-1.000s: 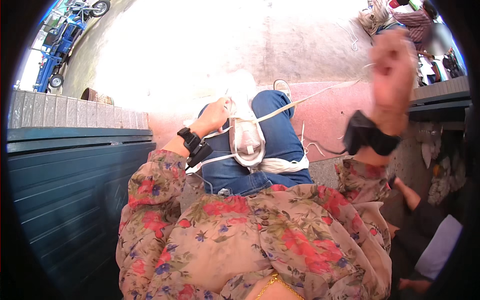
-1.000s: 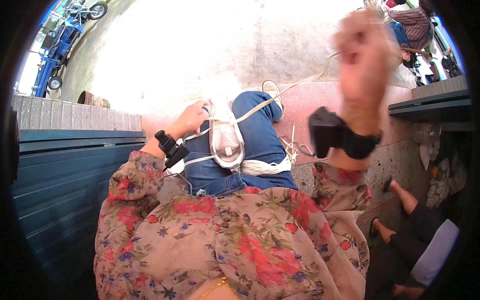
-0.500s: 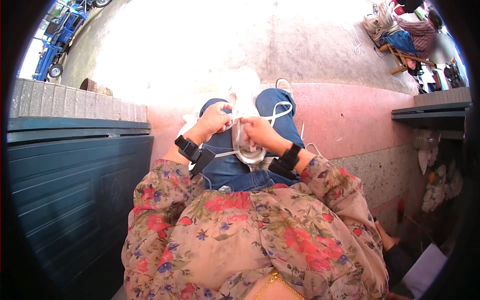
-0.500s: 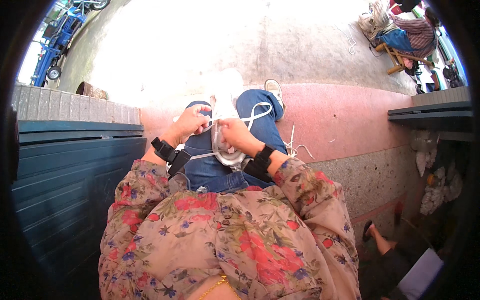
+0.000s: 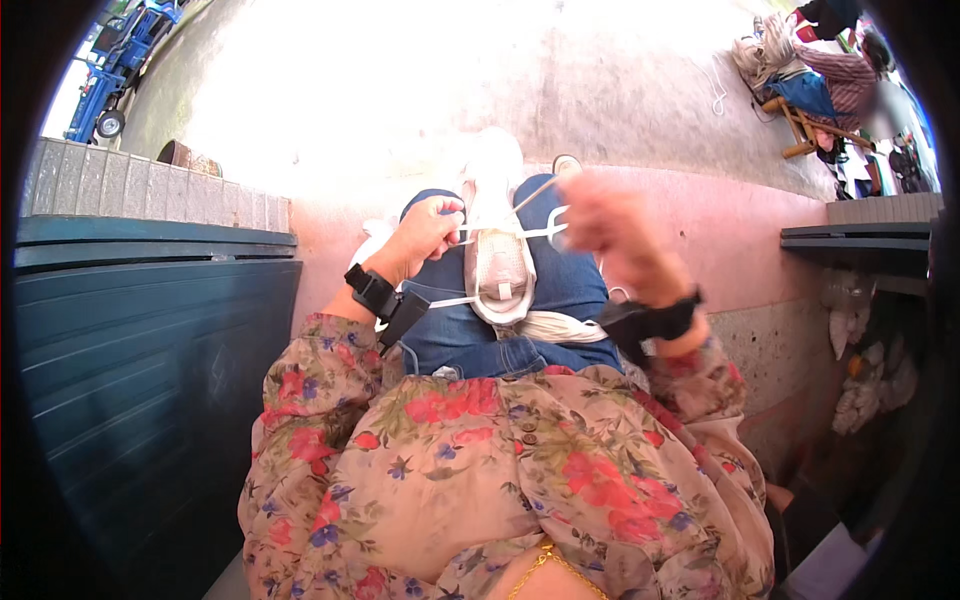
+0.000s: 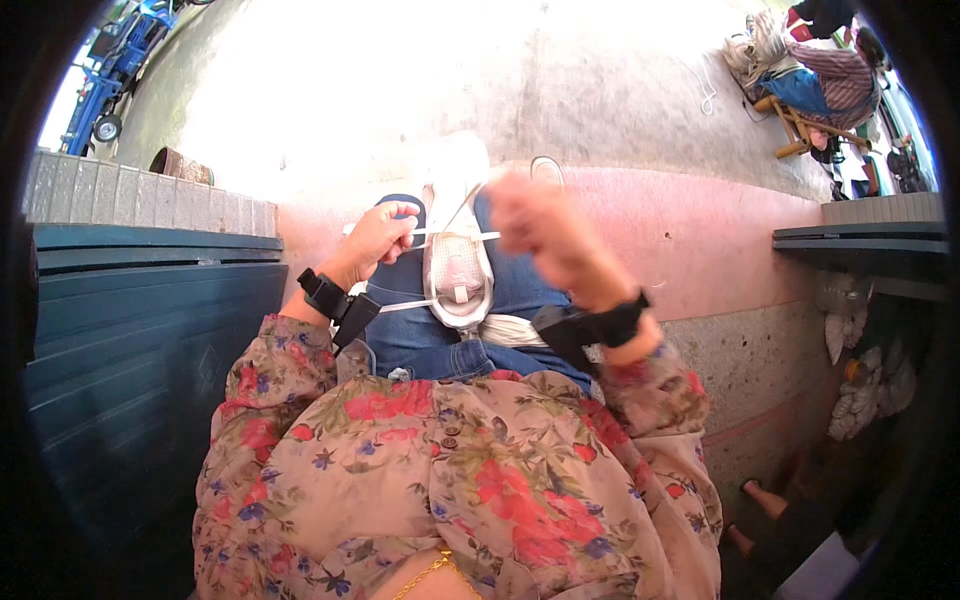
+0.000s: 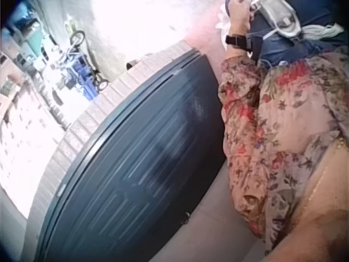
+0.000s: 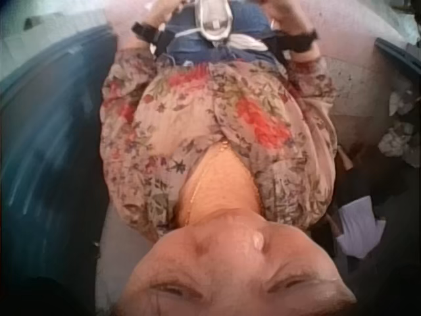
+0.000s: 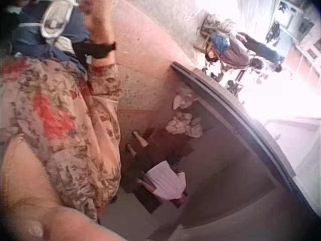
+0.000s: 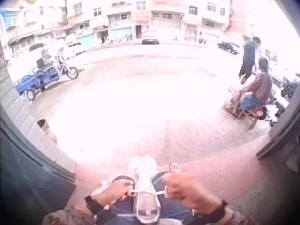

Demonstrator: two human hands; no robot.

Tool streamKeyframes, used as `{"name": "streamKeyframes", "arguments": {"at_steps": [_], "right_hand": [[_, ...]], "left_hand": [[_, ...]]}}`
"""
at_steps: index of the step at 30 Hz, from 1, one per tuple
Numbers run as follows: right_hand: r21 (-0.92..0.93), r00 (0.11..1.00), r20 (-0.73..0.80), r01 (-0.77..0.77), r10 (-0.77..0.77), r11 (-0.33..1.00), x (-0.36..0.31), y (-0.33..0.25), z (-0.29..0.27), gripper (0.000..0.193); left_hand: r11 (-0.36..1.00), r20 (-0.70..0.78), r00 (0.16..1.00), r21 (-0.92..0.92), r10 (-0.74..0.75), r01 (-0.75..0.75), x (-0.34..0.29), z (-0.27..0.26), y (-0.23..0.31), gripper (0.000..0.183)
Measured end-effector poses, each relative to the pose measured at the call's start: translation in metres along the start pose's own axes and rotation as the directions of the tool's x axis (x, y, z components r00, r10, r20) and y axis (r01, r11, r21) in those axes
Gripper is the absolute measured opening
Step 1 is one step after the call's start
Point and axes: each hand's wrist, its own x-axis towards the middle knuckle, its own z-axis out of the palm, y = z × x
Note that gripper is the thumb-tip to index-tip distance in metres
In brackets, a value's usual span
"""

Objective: The recorder is lacing and organizing white sneakers while sitting outdoors.

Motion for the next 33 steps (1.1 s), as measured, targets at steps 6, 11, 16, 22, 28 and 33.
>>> {"name": "streamKeyframes", "arguments": {"at_steps": [6,11,16,22,28,33], "right_hand": [[0.459,0.699,0.323,0.474,-0.638,0.752,-0.061,-0.164,0.030,0.022],[0.428,0.585,0.439,0.532,-0.683,0.731,-0.060,-0.182,0.040,0.023],[0.391,0.553,0.437,0.594,-0.710,0.703,-0.050,-0.180,0.045,0.019],[0.115,0.625,0.341,0.714,-0.702,0.691,-0.044,-0.168,0.033,0.013],[0.237,0.649,-0.488,0.743,-0.584,0.626,-0.032,-0.147,-0.068,0.013],[0.087,0.790,-0.358,0.559,-0.498,0.824,-0.030,-0.084,-0.142,0.012]], "left_hand": [[0.996,0.065,0.997,0.085,-0.033,0.027,0.007,0.010,0.009,0.033],[0.832,0.106,0.944,0.447,0.314,-0.327,0.006,0.023,0.030,0.037],[0.771,0.436,0.864,0.449,0.252,-0.451,0.009,0.041,0.063,0.035],[0.798,0.562,0.819,0.439,0.113,-0.412,0.006,0.049,0.077,0.027],[0.886,0.159,0.949,-0.427,0.271,-0.181,0.000,-0.055,0.054,0.020],[0.470,-0.179,0.912,-0.811,0.368,-0.348,-0.034,-0.184,0.057,0.017]]}}
